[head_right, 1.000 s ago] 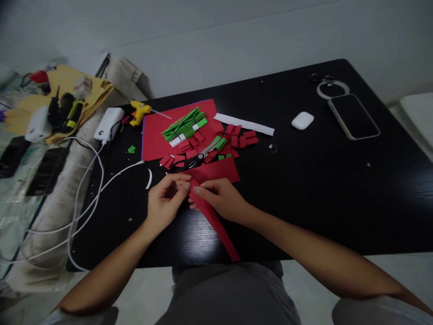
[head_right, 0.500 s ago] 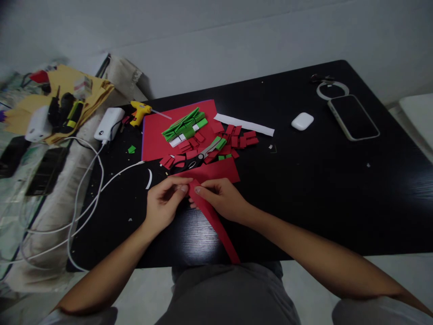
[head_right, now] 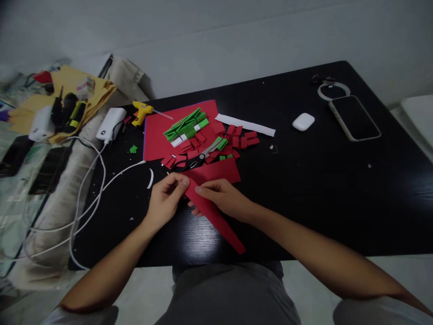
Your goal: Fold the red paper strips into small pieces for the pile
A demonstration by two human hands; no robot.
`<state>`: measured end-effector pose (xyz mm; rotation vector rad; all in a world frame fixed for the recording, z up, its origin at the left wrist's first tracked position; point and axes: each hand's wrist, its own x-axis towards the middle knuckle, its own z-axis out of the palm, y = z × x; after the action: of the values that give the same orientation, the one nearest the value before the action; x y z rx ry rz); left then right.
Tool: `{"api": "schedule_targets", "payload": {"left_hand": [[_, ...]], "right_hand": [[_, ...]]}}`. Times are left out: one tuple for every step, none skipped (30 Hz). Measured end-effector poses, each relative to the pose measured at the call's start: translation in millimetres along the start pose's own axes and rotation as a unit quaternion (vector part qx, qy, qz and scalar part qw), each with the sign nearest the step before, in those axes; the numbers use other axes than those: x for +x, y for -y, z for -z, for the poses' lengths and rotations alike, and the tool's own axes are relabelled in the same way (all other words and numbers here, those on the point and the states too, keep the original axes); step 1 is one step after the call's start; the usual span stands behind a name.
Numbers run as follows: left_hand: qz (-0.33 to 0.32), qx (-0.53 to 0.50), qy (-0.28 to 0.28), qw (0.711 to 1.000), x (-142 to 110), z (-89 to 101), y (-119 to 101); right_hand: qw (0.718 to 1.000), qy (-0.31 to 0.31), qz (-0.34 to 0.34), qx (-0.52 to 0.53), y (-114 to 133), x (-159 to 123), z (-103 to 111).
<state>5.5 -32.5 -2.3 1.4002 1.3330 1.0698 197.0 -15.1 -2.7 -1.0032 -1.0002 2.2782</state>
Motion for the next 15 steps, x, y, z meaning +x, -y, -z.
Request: {"api": "schedule_targets", "payload": {"left_hand": [[0.003, -0.002, -0.003, 1.000, 0.4, 0.2, -0.4], [0.005, -0.003, -0.005, 1.000, 0.7, 0.4, -0.6], [0.006, -0.005, -0.008, 1.000, 0.9, 0.5, -0.5], [0.006, -0.005, -0.009, 1.000, 1.0, 0.5, -0.4], [0.006, -0.005, -0.012, 1.000, 1.0, 0.5, -0.2], [0.006, -0.003, -0.014, 1.000, 1.1, 0.5, 0.0], [0.007, -0.001, -0.016, 1.000, 1.1, 0.4, 0.2], [0.008, 0.000, -0.016, 1.000, 1.2, 0.3, 0.4], [0.011, 0.001, -0.015, 1.000, 1.3, 0.2, 0.6], [0.015, -0.001, -0.012, 1.000, 1.4, 0.0, 0.8], [0.019, -0.003, -0.006, 1.000, 1.5, -0.3, 1.0], [0.023, -0.005, 0.002, 1.000, 1.6, -0.6, 1.1], [0.027, -0.008, 0.011, 1.000, 1.7, -1.0, 1.2], [0.029, -0.010, 0.021, 0.999, 1.8, -1.4, 1.2], [0.031, -0.011, 0.030, 0.999, 2.0, -1.6, 1.2]], "right_hand": [[1.000, 0.000, -0.005, 0.003, 0.2, -0.1, 0.6], [1.000, -0.002, -0.007, 0.005, 0.5, -0.1, 1.1], [1.000, -0.005, -0.006, 0.004, 0.9, -0.1, 1.6], [1.000, -0.011, -0.004, 0.002, 1.3, -0.1, 2.0], [1.000, -0.015, -0.002, -0.004, 1.9, -0.1, 2.3], [1.000, -0.018, 0.001, -0.013, 2.5, -0.1, 2.6], [1.000, -0.021, 0.004, -0.023, 3.1, -0.2, 2.7], [0.999, -0.022, 0.007, -0.035, 3.7, -0.3, 2.8], [0.999, -0.022, 0.010, -0.047, 4.1, -0.4, 2.9], [0.998, -0.021, 0.014, -0.057, 4.4, -0.5, 3.0], [0.998, -0.020, 0.018, -0.064, 4.4, -0.5, 3.0], [0.997, -0.019, 0.021, -0.070, 4.1, -0.5, 3.0], [0.997, -0.016, 0.023, -0.075, 3.5, -0.4, 2.9], [0.997, -0.013, 0.024, -0.078, 2.9, -0.2, 2.8], [0.996, -0.010, 0.026, -0.079, 2.2, 0.0, 2.6]]}}
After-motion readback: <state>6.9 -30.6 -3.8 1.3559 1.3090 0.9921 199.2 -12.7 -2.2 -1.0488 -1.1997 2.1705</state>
